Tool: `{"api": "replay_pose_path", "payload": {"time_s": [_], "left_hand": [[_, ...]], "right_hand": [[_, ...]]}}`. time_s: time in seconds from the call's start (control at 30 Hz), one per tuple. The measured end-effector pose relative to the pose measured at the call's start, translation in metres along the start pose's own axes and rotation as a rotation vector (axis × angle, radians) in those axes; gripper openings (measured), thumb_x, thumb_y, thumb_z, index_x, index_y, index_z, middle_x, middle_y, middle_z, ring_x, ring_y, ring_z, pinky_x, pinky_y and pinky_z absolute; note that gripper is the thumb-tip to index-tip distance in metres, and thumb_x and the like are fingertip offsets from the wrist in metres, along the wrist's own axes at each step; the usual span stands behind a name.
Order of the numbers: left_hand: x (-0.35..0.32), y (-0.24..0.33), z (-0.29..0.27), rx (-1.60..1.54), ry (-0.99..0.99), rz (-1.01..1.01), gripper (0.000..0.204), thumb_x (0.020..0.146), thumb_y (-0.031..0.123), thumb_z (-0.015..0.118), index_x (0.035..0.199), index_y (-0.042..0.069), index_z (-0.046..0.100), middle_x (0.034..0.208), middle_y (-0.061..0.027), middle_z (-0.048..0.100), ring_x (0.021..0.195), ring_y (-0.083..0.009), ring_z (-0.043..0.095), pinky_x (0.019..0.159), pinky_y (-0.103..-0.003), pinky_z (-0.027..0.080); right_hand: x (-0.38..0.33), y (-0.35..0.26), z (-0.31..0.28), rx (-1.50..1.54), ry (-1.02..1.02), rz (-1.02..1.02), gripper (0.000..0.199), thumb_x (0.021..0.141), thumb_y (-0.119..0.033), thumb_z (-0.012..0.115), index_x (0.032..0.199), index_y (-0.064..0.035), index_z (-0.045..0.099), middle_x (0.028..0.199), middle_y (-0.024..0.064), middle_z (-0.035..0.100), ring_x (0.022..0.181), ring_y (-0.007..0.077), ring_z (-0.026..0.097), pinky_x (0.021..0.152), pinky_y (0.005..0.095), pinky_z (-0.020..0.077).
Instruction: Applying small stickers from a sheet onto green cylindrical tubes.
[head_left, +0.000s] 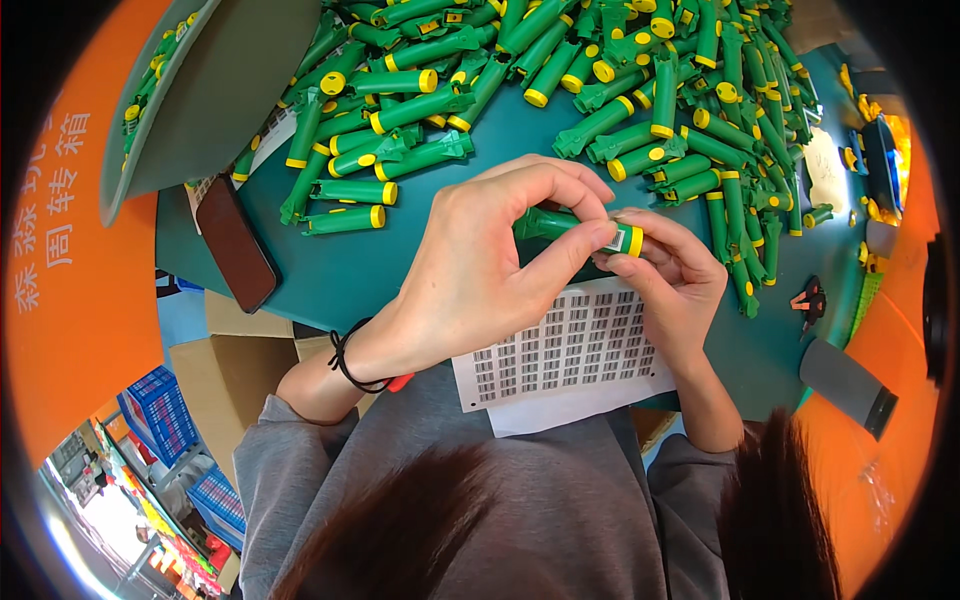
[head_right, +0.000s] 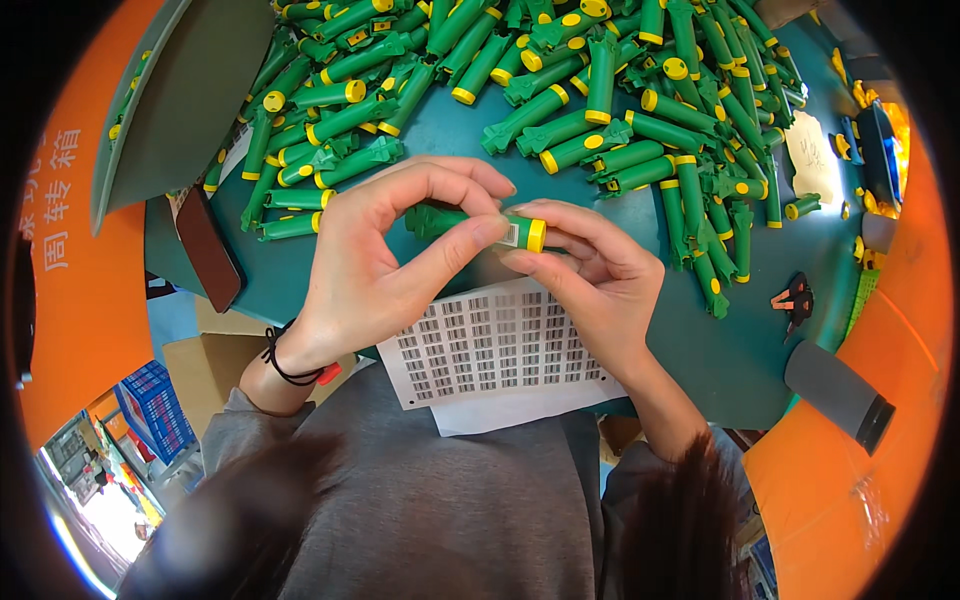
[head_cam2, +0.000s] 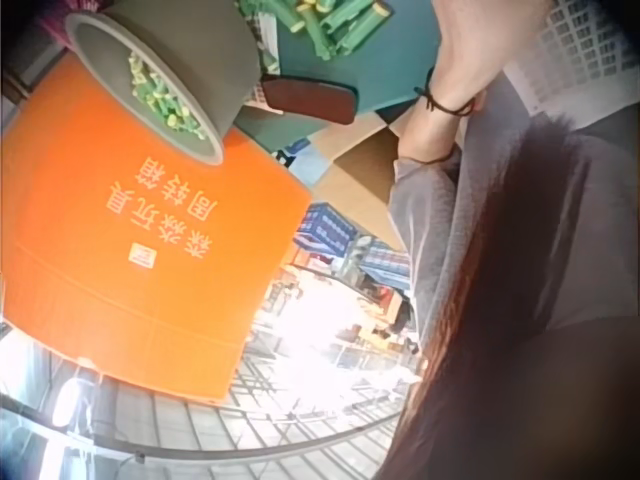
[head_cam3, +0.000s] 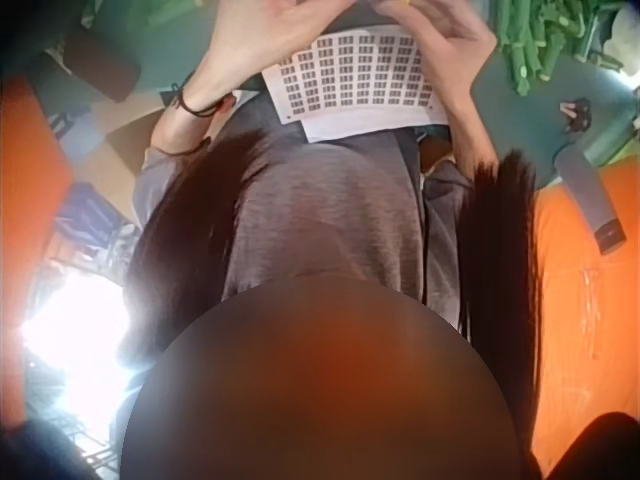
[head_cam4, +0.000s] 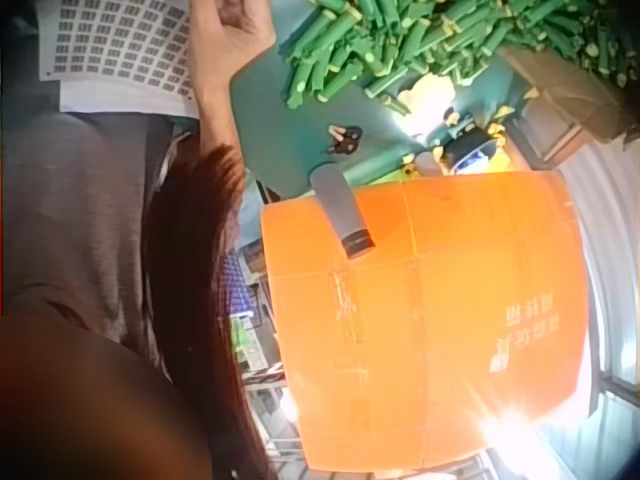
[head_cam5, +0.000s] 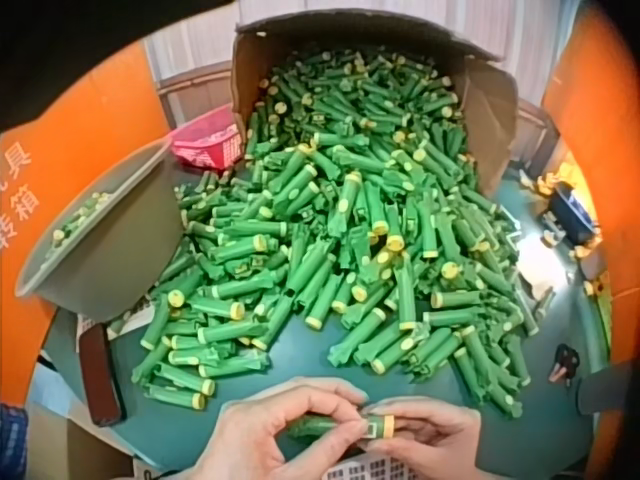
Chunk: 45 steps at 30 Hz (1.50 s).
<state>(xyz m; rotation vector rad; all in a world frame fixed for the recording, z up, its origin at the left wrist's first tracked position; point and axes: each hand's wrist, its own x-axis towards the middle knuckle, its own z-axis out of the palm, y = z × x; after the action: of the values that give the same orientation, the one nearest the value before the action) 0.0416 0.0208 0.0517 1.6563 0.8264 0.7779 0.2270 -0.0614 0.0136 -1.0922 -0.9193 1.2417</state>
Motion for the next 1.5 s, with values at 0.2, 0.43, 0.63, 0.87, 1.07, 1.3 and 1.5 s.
{"api": "replay_pose_path", "payload": {"time_s": [0.2,0.43,0.63,0.87,1.07,1.3,1.5], "left_hand": [[0.007,-0.005,-0.001,0.05,-0.01,-0.064,0.012,0.092,0.011,0.073,0.097,0.002,0.068,0.09,-0.0055,0.073,0.089,-0.0123,0.067,0.084,-0.027,0.05],[0.011,0.0,-0.01,-0.145,-0.308,-0.485,0.034,0.104,0.033,0.058,0.093,0.003,0.068,0.067,0.0036,0.058,0.061,-0.0021,0.048,0.054,-0.022,0.038],[0.007,-0.012,-0.022,-0.102,-0.21,-0.349,0.044,0.104,0.04,0.056,0.088,0.002,0.071,0.068,0.0035,0.058,0.065,-0.0027,0.048,0.057,-0.022,0.038],[0.026,0.054,-0.215,0.899,1.116,0.233,0.034,0.103,0.03,0.056,0.117,0.004,0.072,0.111,-0.0081,0.074,0.109,-0.0182,0.065,0.097,-0.03,0.047],[-0.019,0.013,-0.108,0.854,0.244,0.518,0.023,0.081,0.01,0.079,0.104,0.008,0.075,0.108,-0.0089,0.073,0.104,-0.0277,0.066,0.093,-0.034,0.051],[-0.054,-0.035,-0.038,0.374,-0.103,0.075,0.023,0.081,0.015,0.082,0.102,0.007,0.077,0.101,-0.0068,0.072,0.092,-0.0237,0.064,0.081,-0.035,0.053],[-0.057,-0.037,-0.036,0.344,-0.127,0.093,0.021,0.082,0.012,0.08,0.102,0.007,0.077,0.098,-0.0054,0.073,0.089,-0.0224,0.065,0.076,-0.034,0.053]], "right_hand": [[0.004,0.005,-0.008,-0.066,-0.014,-0.042,0.037,0.084,0.013,0.069,0.12,0.0106,0.063,0.117,0.018,0.067,0.098,0.0226,0.071,0.087,0.032,0.0598],[0.003,0.006,-0.007,-0.121,-0.069,-0.031,0.038,0.081,0.014,0.067,0.118,0.0086,0.066,0.121,0.0184,0.065,0.096,0.0216,0.07,0.082,0.0315,0.0594],[0.011,0.002,0.0,0.023,-0.002,0.051,0.048,0.079,0.007,0.075,0.125,0.0042,0.062,0.119,0.0165,0.064,0.1,0.0214,0.067,0.09,0.0329,0.0551],[0.011,-0.012,-0.002,-0.979,-0.447,-0.34,0.02,0.075,-0.014,0.084,0.09,-0.0059,0.073,0.086,0.0059,0.072,0.084,0.0238,0.065,0.082,0.034,0.046],[0.016,-0.006,-0.01,-0.968,-0.337,-0.219,0.01,0.078,-0.008,0.08,0.084,-0.0041,0.073,0.081,0.0057,0.072,0.074,0.0225,0.062,0.082,0.0338,0.0462],[0.009,-0.014,0.007,-0.961,-0.342,-0.274,0.02,0.075,-0.015,0.083,0.09,-0.0063,0.074,0.088,0.0038,0.073,0.083,0.0228,0.065,0.083,0.035,0.0472],[0.012,-0.006,0.004,-0.998,-0.478,-0.241,0.022,0.073,-0.019,0.085,0.09,-0.0076,0.076,0.084,0.0027,0.072,0.083,0.0226,0.065,0.081,0.0353,0.0466]]}}
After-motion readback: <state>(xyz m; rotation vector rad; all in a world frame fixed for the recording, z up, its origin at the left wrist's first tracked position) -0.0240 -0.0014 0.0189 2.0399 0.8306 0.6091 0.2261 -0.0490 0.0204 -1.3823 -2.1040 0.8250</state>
